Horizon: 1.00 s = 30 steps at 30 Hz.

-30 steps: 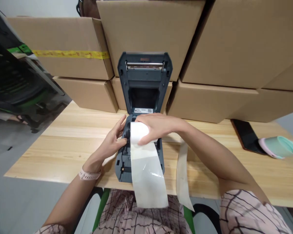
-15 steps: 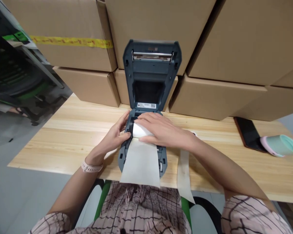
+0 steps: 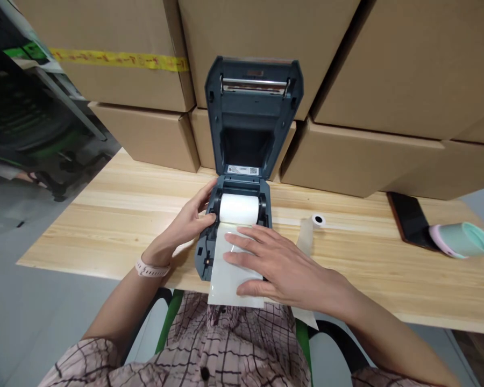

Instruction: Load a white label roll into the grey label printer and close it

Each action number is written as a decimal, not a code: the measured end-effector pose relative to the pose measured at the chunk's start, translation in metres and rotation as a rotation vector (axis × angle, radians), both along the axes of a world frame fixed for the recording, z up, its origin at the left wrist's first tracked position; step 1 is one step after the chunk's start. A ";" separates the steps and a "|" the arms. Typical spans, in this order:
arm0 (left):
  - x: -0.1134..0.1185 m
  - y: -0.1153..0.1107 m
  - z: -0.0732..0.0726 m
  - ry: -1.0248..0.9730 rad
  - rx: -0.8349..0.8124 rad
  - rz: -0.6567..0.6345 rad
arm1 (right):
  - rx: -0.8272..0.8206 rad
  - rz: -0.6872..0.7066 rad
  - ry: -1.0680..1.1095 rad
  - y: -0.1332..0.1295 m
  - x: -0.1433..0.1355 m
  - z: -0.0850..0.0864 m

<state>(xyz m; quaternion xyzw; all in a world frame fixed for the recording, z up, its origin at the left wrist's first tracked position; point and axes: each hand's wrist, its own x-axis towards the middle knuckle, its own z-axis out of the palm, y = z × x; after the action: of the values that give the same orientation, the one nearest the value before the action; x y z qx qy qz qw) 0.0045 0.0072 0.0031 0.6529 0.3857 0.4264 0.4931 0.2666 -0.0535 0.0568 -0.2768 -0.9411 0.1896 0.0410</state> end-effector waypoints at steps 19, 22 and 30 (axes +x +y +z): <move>0.010 -0.025 0.019 0.363 0.588 0.072 | 0.139 0.038 0.030 -0.058 -0.012 -0.014; 0.016 -0.047 0.032 0.550 0.629 -0.250 | 0.087 0.060 0.080 -0.053 -0.005 -0.007; 0.025 -0.094 0.016 0.832 0.771 -0.229 | 0.399 -0.448 0.863 0.059 0.032 0.047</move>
<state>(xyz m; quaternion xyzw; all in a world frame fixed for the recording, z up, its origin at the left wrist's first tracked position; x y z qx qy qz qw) 0.0294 -0.0872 0.0194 0.9356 0.2909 0.1875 0.0696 0.2989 0.0059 0.1043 -0.3547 -0.7741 0.0902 0.5165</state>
